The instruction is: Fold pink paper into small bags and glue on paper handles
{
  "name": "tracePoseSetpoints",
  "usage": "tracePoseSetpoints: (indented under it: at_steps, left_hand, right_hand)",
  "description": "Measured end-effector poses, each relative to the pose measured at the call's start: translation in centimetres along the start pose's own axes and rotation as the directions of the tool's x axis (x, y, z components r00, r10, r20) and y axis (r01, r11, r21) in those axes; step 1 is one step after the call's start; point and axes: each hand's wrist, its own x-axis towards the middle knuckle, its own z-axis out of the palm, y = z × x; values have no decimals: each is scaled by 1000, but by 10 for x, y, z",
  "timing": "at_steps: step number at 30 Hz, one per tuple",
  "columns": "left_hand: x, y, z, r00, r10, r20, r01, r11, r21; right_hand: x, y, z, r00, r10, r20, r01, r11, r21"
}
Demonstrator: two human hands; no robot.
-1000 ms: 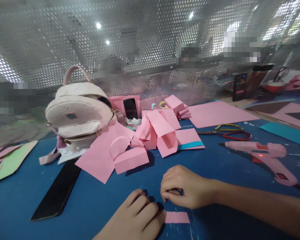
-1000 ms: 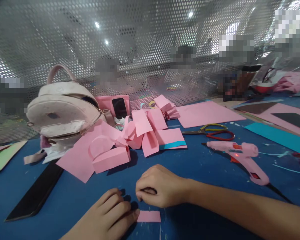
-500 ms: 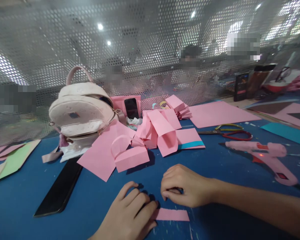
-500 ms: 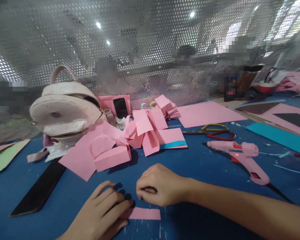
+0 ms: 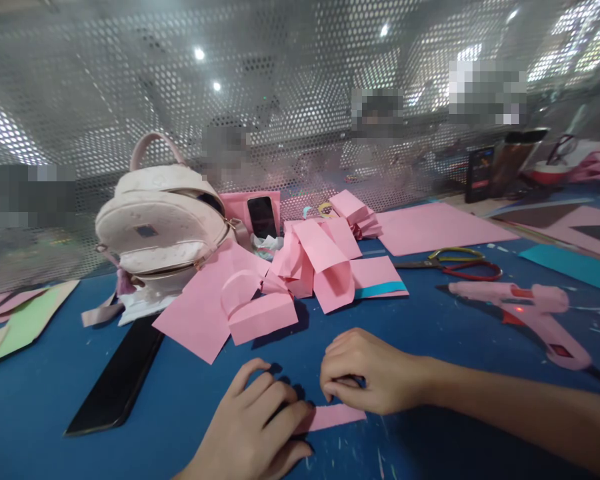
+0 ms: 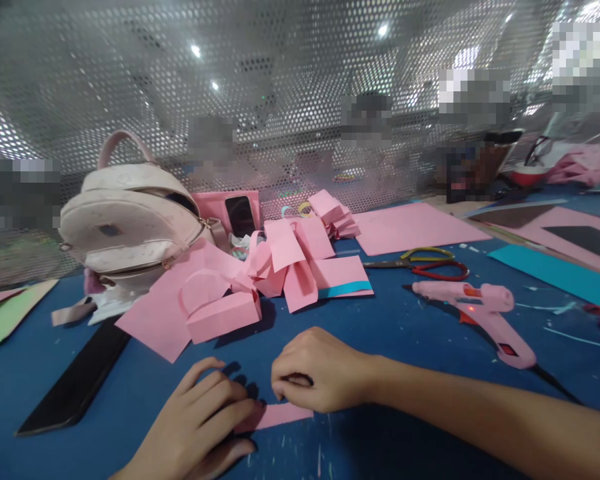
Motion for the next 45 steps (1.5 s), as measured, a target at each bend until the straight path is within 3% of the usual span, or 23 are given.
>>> tracePoseSetpoints:
  at_steps: [15,23,45]
  left_hand:
    - [-1,-1,-1,997,-12,73,14,1000,-26]
    - [-4,-1,2,976,-121,182,139,986,-90]
    - [0,2,1,993,-80,90,85,995,-52]
  right_hand:
    - [1,-1,-1,1000,-7,2,7,1000,-6]
    - [-1,1,2,1000,-10,-5,10,1000,7]
    - [-1,-3,-2,999,-10,36,11,999,-43]
